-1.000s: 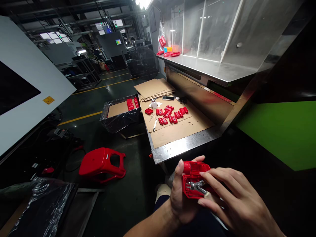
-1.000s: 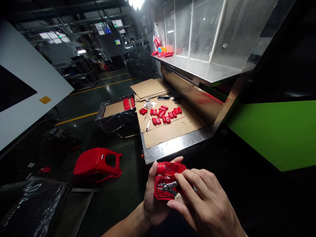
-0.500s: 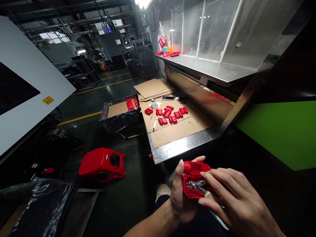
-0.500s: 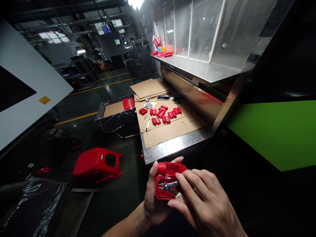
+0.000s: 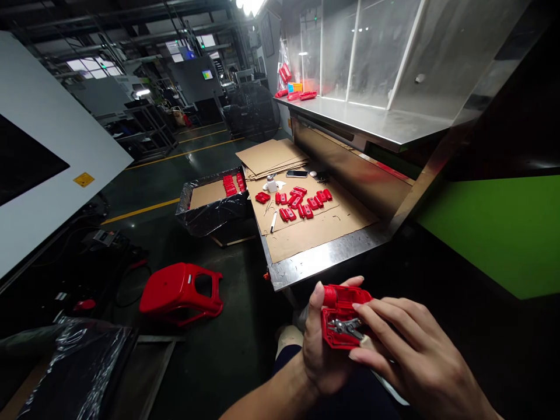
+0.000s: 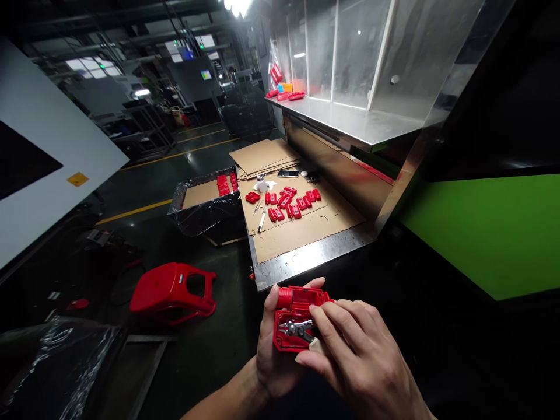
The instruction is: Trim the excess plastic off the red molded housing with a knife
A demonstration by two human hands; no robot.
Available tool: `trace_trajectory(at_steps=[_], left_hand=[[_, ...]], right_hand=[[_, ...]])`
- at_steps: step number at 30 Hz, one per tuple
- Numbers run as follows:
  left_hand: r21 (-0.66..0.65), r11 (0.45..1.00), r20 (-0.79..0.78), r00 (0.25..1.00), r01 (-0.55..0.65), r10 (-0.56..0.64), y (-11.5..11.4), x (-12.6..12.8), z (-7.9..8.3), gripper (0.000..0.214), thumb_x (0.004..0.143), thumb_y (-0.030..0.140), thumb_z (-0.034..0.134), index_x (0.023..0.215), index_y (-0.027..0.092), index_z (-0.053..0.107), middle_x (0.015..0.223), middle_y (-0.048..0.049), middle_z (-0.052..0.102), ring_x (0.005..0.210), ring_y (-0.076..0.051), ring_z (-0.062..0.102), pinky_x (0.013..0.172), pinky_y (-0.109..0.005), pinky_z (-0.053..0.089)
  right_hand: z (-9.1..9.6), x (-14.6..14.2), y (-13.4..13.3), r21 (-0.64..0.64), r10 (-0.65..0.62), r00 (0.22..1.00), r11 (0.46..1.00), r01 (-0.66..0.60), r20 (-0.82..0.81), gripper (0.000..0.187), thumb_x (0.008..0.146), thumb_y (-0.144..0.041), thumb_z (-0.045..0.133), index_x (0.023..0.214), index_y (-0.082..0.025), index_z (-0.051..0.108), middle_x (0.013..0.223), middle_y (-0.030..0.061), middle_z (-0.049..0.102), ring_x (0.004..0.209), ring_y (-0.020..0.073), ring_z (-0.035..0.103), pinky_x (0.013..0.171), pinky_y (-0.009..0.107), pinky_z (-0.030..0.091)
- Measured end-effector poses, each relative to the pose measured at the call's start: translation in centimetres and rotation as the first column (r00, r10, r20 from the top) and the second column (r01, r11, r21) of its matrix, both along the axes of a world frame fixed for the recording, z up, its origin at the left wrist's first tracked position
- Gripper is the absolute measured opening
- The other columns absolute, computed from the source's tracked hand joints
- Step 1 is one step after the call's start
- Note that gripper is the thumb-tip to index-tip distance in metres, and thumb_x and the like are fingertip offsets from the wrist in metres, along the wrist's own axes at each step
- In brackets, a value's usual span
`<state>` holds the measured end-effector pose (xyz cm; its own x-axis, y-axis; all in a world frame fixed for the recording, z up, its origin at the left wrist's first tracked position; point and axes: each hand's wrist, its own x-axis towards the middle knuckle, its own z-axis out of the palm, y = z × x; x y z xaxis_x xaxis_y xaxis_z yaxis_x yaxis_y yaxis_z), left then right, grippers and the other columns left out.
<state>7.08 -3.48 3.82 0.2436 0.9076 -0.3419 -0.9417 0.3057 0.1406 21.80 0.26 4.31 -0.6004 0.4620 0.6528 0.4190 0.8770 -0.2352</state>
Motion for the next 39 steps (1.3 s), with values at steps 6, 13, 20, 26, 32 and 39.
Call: trace_trajectory(at_steps=[6,13,20,26,32,39], left_hand=[[-0.003,1.0,0.005,1.0,0.008,-0.008,0.1,0.1,0.0,0.072,0.083,0.063,0.062,0.132,0.011,0.054,0.106,-0.0123,0.062,0.098,-0.019,0.059,0.099,-0.031,0.041],[0.016,1.0,-0.032,0.999,0.005,-0.004,0.0,0.2,-0.1,0.07,0.088,0.066,0.051,0.132,0.012,0.055,0.107,-0.0131,0.063,0.099,-0.021,0.062,0.106,-0.037,0.041],[0.307,0.885,-0.336,0.83,-0.35,0.444,0.0,0.5,-0.6,0.069,0.084,0.066,0.059,0.14,0.028,0.046,0.124,-0.0111,0.062,0.117,-0.033,0.059,0.107,-0.054,0.043],[0.523,0.746,-0.424,0.633,-0.413,0.647,0.5,0.2,-0.8,0.075,0.077,0.07,0.064,0.139,0.032,0.048,0.13,-0.0082,0.06,0.127,-0.033,0.052,0.115,-0.054,0.038],[0.612,0.677,-0.399,0.581,-0.408,0.71,0.5,0.3,-1.3,0.081,0.077,0.07,0.064,0.142,0.027,0.043,0.13,-0.0112,0.059,0.125,-0.032,0.054,0.113,-0.053,0.042],[0.655,0.63,-0.391,0.527,-0.417,0.755,0.9,0.4,-1.6,0.089,0.07,0.073,0.07,0.141,0.025,0.045,0.128,-0.0117,0.06,0.122,-0.033,0.056,0.109,-0.053,0.045]], right_hand=[[0.0,-0.1,-0.1,-0.03,0.002,1.0,1.0,-0.002,-0.003,0.043,0.088,-0.032,0.069,0.117,0.0,0.064,0.11,0.0141,0.06,0.106,0.0239,0.053,0.093,0.038,0.043],[0.1,0.3,-0.3,-0.017,0.001,1.0,1.0,0.0,0.018,0.046,0.089,-0.031,0.068,0.12,0.002,0.062,0.112,0.0168,0.057,0.106,0.0265,0.052,0.093,0.041,0.042],[0.6,0.3,-1.6,-0.19,-0.063,0.998,0.98,0.057,-0.022,0.04,0.096,-0.031,0.059,0.122,-0.001,0.059,0.114,0.0143,0.054,0.108,0.0196,0.052,0.094,0.03,0.041],[1.2,0.4,-2.8,-0.235,-0.044,0.998,0.971,0.032,-0.046,0.04,0.096,-0.031,0.059,0.125,-0.005,0.056,0.116,0.0121,0.051,0.107,0.0175,0.051,0.093,0.028,0.042],[1.0,0.5,-3.1,-0.269,-0.037,0.999,0.963,0.029,-0.022,0.042,0.094,-0.034,0.06,0.127,-0.009,0.054,0.117,0.0105,0.052,0.108,0.0192,0.049,0.092,0.031,0.043],[1.3,1.0,-3.1,-0.304,-0.021,1.0,0.952,0.021,0.003,0.042,0.094,-0.037,0.061,0.127,-0.013,0.053,0.115,0.0087,0.054,0.106,0.0189,0.049,0.089,0.031,0.044]])
